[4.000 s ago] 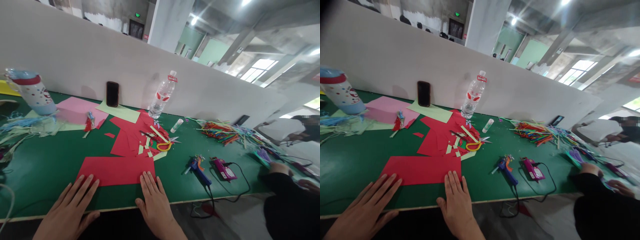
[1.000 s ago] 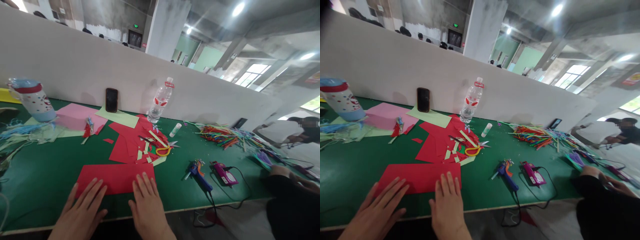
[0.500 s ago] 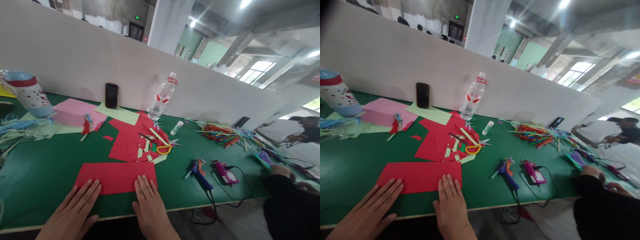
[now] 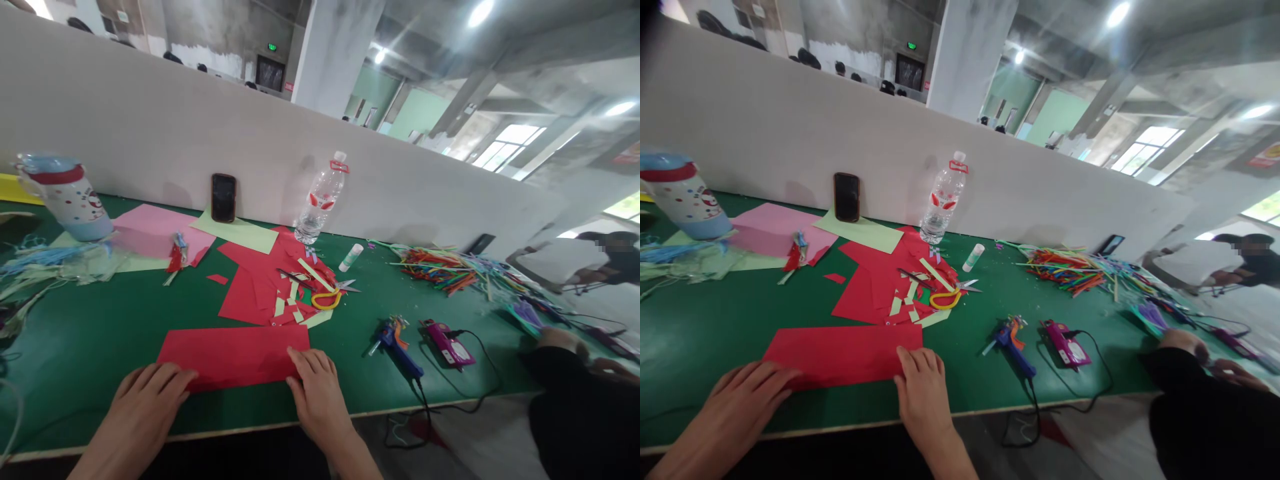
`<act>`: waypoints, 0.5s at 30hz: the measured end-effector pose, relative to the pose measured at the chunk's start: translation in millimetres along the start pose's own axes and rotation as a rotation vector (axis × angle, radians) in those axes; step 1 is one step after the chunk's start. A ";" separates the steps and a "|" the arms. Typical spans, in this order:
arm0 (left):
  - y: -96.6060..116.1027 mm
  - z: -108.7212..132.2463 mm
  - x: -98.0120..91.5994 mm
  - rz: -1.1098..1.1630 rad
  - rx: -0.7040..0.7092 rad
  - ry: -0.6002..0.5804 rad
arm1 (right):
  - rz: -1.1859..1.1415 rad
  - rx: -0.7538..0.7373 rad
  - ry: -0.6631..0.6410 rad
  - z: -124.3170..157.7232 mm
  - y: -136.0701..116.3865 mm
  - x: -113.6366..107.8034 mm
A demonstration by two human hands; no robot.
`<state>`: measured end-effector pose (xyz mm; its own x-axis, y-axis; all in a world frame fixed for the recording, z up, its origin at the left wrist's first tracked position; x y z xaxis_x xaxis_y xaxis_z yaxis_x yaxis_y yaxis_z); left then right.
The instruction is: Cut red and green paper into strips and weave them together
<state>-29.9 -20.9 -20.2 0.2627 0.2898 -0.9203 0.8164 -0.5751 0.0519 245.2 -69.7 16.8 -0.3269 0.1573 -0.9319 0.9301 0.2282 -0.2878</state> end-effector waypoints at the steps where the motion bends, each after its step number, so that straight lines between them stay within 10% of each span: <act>1: 1.1 0.9 0.4 0.018 0.011 -0.008 | -0.025 -0.014 0.015 -0.2 -0.8 -2.1; 15: 4.6 26.4 -7.5 0.173 0.041 0.071 | -0.127 -0.175 0.094 31.7 -7.1 -7.4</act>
<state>-41.7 -45.9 -23.3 0.4341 0.2365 -0.8693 0.7347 -0.6514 0.1896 246.4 -103.0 18.8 -0.4614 0.2034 -0.8636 0.8399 0.4139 -0.3512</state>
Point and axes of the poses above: each hand's wrist, its own z-axis away from the middle knuckle, its own x-axis out of the palm, y = z × x, the point moved 7 cm from there along -z, towards the middle knuckle, and after that the axes turned 5 degrees about -x, right-handed, at the moved point
